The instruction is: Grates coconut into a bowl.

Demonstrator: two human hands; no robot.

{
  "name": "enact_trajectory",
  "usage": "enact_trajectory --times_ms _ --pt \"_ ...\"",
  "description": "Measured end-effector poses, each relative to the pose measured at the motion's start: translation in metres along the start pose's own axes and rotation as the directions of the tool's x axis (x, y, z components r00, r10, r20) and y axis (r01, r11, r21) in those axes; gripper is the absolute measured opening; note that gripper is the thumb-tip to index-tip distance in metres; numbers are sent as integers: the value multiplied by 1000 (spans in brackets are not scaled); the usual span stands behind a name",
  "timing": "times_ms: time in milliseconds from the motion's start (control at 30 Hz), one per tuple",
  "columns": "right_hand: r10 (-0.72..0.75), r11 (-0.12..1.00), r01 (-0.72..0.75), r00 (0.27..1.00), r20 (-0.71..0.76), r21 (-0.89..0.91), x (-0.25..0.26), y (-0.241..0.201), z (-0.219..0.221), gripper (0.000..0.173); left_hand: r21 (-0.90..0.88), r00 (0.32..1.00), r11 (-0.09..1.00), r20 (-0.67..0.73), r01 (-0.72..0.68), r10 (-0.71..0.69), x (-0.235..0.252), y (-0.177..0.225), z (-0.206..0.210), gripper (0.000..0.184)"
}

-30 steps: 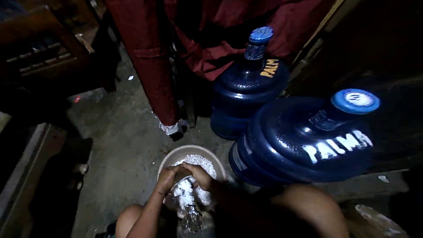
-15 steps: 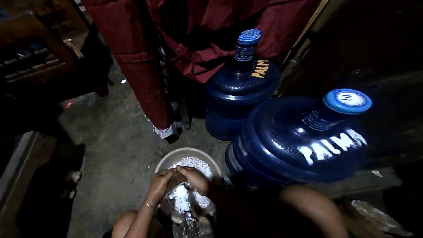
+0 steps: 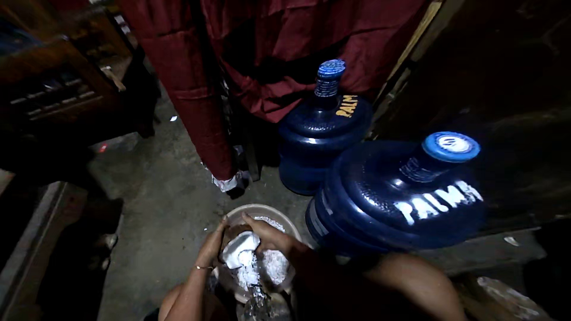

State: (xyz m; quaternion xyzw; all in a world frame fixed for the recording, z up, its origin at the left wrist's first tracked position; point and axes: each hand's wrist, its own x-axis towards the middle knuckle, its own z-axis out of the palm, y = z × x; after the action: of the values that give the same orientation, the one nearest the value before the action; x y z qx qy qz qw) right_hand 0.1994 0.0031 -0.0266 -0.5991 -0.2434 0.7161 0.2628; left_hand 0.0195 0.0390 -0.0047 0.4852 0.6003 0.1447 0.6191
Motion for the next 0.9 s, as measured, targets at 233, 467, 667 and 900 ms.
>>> enact_trajectory --times_ms 233,467,667,900 --pt "-597 801 584 797 -97 -130 -49 64 31 38 113 884 907 -206 -405 421 -74 -47 32 37" --pt "-83 997 83 990 -114 -11 -3 40 7 61 192 991 977 -74 -93 109 6 -26 24 38" --pt "-565 825 560 810 -158 -78 -60 67 21 41 222 876 868 -98 -443 472 -73 -28 32 34" --pt "-119 990 132 973 -198 58 -8 50 6 51 307 992 946 -37 -105 122 12 -19 26 43"
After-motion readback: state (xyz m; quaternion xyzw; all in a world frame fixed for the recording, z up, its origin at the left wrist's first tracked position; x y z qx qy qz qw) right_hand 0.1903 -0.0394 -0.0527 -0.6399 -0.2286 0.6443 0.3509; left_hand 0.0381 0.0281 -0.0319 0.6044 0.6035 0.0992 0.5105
